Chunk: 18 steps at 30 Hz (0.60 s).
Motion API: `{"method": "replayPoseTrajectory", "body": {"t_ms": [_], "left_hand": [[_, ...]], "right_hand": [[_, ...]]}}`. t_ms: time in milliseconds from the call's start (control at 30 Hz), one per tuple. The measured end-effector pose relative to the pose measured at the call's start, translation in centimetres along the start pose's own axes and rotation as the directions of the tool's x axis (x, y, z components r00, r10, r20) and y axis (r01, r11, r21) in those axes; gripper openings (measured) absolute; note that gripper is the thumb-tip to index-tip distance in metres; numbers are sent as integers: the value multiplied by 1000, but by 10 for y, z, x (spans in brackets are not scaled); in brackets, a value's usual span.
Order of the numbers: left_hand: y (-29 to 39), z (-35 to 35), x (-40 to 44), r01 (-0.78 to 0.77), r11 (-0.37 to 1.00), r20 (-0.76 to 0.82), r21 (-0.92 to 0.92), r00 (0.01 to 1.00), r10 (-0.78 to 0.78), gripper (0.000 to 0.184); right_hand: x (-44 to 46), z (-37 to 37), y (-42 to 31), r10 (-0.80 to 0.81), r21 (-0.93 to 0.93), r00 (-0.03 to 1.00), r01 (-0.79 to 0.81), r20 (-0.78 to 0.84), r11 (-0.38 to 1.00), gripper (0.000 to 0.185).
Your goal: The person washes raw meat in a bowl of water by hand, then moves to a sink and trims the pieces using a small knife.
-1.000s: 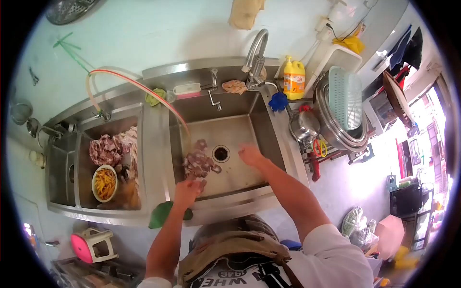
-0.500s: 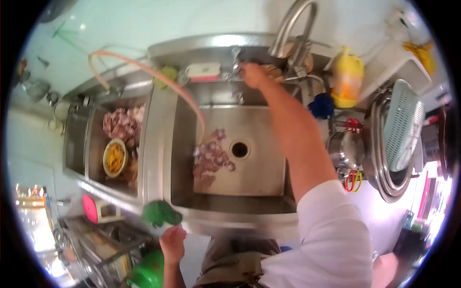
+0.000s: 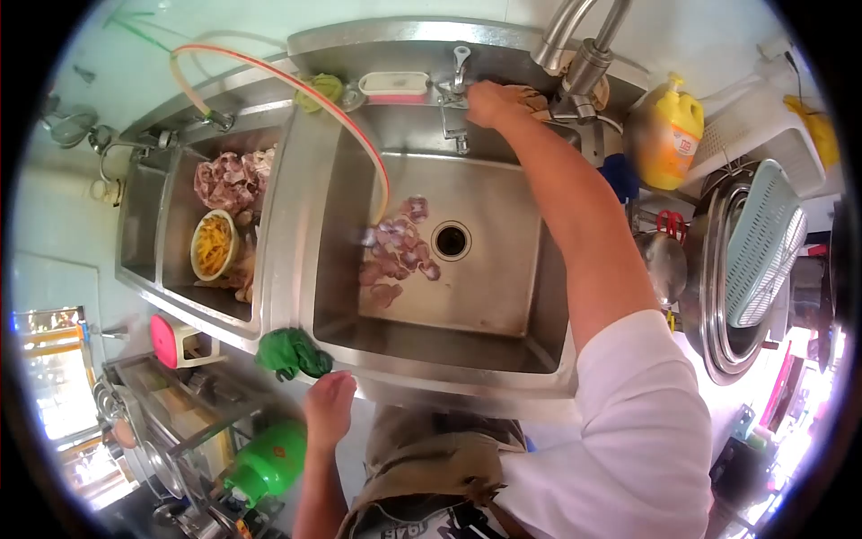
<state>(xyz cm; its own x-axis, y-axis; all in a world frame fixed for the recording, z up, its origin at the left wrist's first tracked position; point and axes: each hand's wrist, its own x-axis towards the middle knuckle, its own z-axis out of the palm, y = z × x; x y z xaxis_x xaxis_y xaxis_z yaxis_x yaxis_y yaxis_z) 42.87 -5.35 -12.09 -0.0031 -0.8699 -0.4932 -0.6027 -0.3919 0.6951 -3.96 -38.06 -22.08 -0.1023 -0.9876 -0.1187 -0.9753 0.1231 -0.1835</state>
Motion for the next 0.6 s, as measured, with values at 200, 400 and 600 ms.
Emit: {"method": "replayPoseTrajectory", "body": {"t_ms": [200,400,600], "left_hand": [[-6,27,67,-276,942,242,190,943,228,27],[-86,157,253,-709,553,578,438,693,431,31],[-3,232,401,-636,260,422,727,712,561,19]], "right_hand": [[-86,8,12,28,267,993,4,-117,964,21],[-263,92,-8,384,757,906,-374,176,536,25],[-333,106,-79,364,671,564,-611,741,-419,6]]}}
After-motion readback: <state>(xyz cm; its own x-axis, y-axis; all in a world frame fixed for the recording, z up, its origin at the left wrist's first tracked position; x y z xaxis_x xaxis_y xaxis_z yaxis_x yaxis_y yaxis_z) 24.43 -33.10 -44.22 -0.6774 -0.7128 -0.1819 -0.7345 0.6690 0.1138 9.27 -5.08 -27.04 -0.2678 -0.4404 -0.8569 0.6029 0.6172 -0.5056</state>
